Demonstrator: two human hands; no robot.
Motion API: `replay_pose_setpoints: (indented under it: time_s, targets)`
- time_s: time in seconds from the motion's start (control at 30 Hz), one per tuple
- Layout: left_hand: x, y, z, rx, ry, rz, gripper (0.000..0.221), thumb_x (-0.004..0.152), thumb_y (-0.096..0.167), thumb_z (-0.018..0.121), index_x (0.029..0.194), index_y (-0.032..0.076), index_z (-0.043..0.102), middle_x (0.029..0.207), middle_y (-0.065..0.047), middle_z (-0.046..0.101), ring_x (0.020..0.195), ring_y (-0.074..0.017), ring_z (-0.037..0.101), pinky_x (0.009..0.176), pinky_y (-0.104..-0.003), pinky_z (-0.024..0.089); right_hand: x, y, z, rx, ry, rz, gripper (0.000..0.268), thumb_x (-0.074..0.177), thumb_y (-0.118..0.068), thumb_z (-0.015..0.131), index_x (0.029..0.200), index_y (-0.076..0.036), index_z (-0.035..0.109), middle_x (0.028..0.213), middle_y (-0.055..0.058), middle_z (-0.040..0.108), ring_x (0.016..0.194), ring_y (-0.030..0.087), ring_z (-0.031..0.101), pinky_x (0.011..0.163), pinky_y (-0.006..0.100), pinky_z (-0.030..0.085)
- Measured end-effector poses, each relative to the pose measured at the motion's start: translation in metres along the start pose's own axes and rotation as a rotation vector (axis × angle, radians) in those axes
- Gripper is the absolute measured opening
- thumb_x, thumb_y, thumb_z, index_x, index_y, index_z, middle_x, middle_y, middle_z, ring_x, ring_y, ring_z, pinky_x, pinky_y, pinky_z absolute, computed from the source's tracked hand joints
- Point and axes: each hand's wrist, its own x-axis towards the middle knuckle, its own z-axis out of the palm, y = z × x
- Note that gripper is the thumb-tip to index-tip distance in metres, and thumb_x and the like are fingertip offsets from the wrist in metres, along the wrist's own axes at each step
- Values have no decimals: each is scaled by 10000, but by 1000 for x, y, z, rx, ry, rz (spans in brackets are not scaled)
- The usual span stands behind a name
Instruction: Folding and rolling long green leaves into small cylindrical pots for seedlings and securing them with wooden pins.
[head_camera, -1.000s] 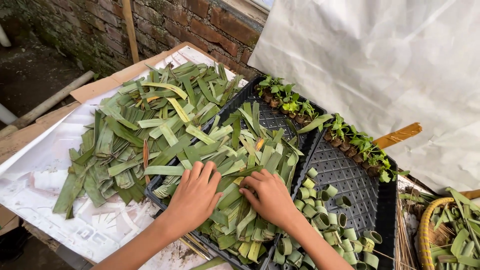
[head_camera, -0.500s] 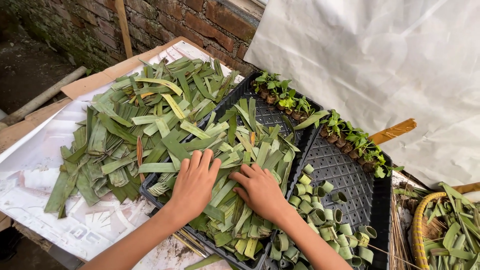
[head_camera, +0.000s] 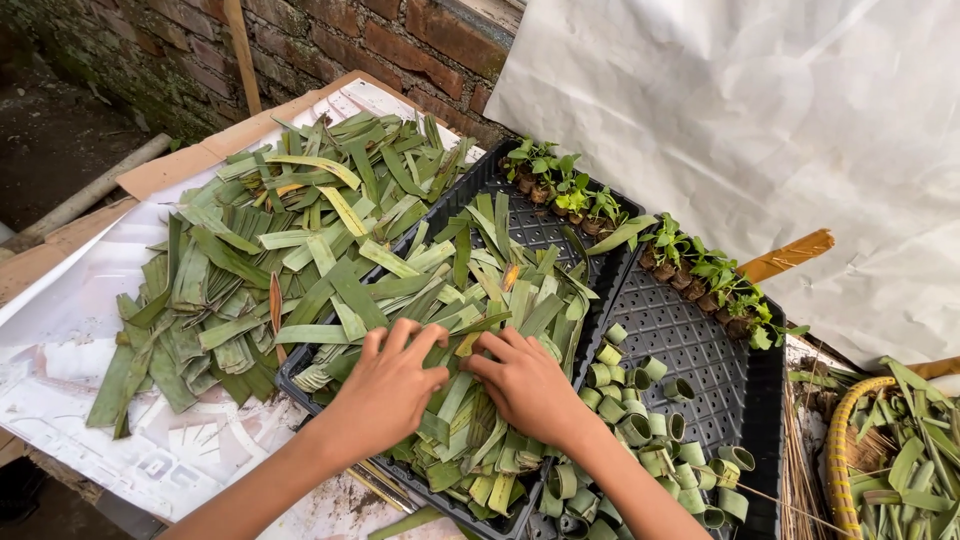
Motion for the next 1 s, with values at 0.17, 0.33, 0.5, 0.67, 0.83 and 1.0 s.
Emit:
replay_pose_setpoints:
  time_s: [0.17, 0.33, 0.5, 0.67, 0.83, 1.0]
  targets:
    - [-3, -17, 12, 67, 165, -13, 152, 953, 182, 625, 975, 167, 775, 1401, -68, 501, 1309, -328, 408, 1050, -614, 342, 11, -1, 12, -14, 48, -6, 245, 1005, -143, 578, 1223, -104, 683, 1040, 36, 670, 888, 271, 587, 730, 433, 506]
    - [-6, -21, 26, 183, 284, -28, 111, 915, 158, 651, 948, 137, 754, 1367, -86, 523, 1252, -339, 451, 959, -567, 396, 21, 0, 24, -40, 33, 19, 298, 1022, -144, 550, 1295, -105, 662, 1043, 46, 681, 895, 297, 632, 765, 444, 526]
    - [-5, -23, 25, 177, 278, -20, 147, 921, 159, 638, 1018, 151, 750, 1382, -89, 509, 1262, -329, 444, 969, -557, 379, 29, 1, 16, -28, -105, 59, 356, 1003, -189, 613, 1347, -101, 644, 1120, 45, 680, 1004, 272, 673, 824, 460, 568]
    - [-3, -23, 26, 186, 259, -37, 137, 872, 143, 689, 997, 149, 743, 1388, -95, 489, 1277, -334, 433, 976, -559, 390, 25, 8, 17, -110, -48, -40, 212, 984, -227, 660, 1160, -110, 634, 1047, 47, 626, 993, 266, 589, 736, 430, 512]
    - [-3, -22, 26, 172, 255, -52, 117, 885, 137, 681, 984, 142, 742, 1363, -88, 485, 1251, -329, 442, 978, -548, 397, 19, 1, 11, -119, 25, -62, 163, 1032, -211, 580, 1159, -114, 615, 1059, 53, 585, 960, 263, 562, 718, 404, 492]
    - [-2, -23, 32, 179, 265, -28, 159, 861, 116, 678, 1012, 141, 722, 1403, -106, 461, 1271, -347, 424, 984, -558, 378, 22, -1, -3, 7, -154, 15, 359, 1010, -289, 625, 1351, -179, 601, 1147, 49, 535, 987, 275, 500, 717, 437, 475]
